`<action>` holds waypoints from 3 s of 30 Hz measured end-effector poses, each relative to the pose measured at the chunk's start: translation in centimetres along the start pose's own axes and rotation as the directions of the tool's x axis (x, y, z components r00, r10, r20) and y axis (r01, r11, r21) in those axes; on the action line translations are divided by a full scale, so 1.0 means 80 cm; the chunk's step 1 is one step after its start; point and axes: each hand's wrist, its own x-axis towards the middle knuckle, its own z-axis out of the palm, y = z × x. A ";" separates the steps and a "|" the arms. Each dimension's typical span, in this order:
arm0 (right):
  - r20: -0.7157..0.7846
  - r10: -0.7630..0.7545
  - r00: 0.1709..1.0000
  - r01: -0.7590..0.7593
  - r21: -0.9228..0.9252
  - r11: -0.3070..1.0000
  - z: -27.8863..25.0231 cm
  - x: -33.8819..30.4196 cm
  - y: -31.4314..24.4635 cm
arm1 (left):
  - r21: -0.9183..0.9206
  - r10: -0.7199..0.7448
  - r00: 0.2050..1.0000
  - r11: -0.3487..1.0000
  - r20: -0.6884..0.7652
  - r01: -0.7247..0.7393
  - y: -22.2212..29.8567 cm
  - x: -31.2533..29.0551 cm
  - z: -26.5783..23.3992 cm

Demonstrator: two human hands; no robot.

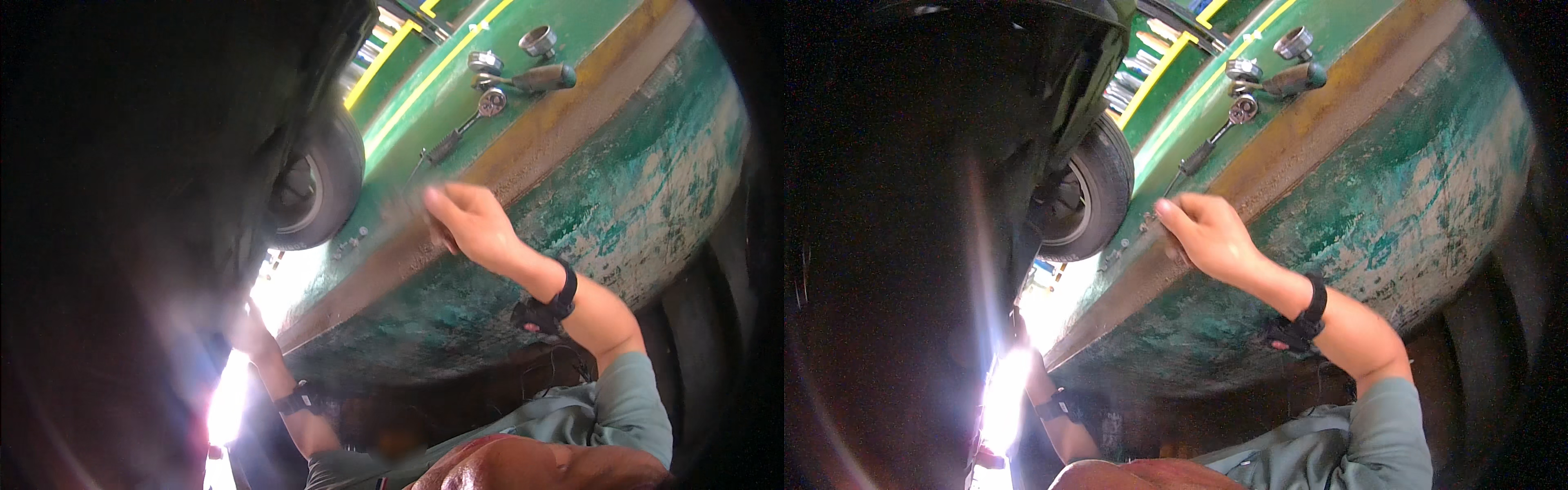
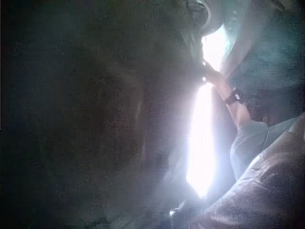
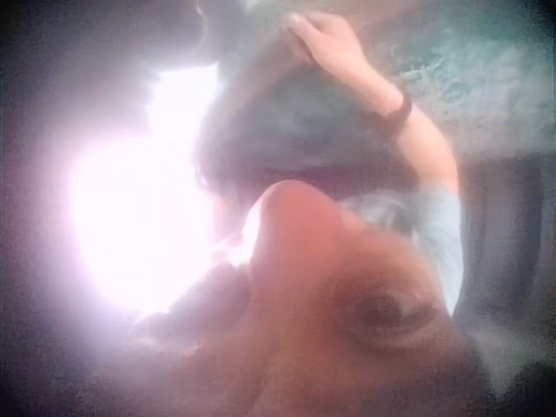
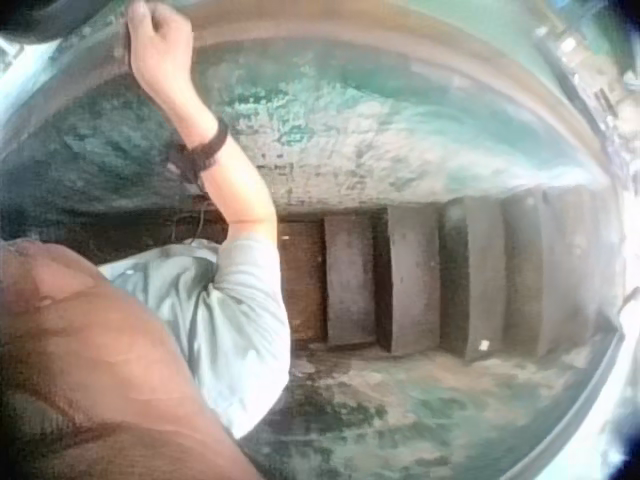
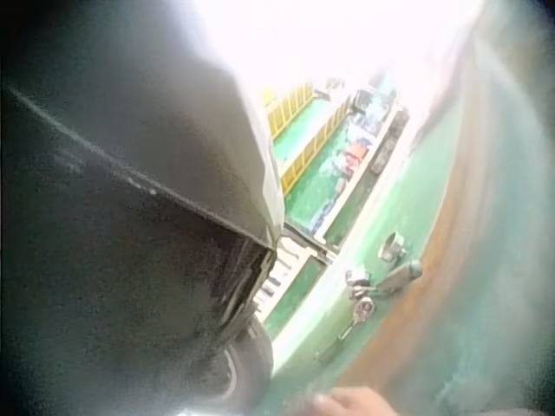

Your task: The person installs a large plastic underbody shield onto the underside of a vehicle. They align the shield, press it into place, and secure it using fasteners and tools while lying beneath the car.

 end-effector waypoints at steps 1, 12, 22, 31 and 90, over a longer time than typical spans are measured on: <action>-0.070 0.025 0.997 -0.024 0.006 1.000 -0.012 -0.014 0.002 | -0.201 0.032 0.999 0.979 0.017 -0.028 0.014 0.014 0.048; -0.081 0.059 0.995 -0.056 0.041 0.998 0.003 -0.079 0.053 | -0.882 -0.125 0.880 -0.188 0.458 0.433 -0.032 -0.049 0.076; -0.154 0.002 0.988 0.002 0.029 1.000 0.003 -0.138 0.050 | -0.902 -0.397 0.819 -0.302 0.414 0.309 -0.039 -0.067 -0.008; -0.187 -0.516 0.836 0.460 -0.271 0.845 0.051 -0.133 -0.082 | -0.834 -0.435 0.798 0.166 0.417 0.526 -0.007 -0.030 -0.066; 0.105 -0.994 -0.033 0.782 -0.617 -0.091 0.045 -0.069 -0.315 | -0.834 -0.488 0.837 0.333 0.247 0.440 -0.020 -0.021 -0.071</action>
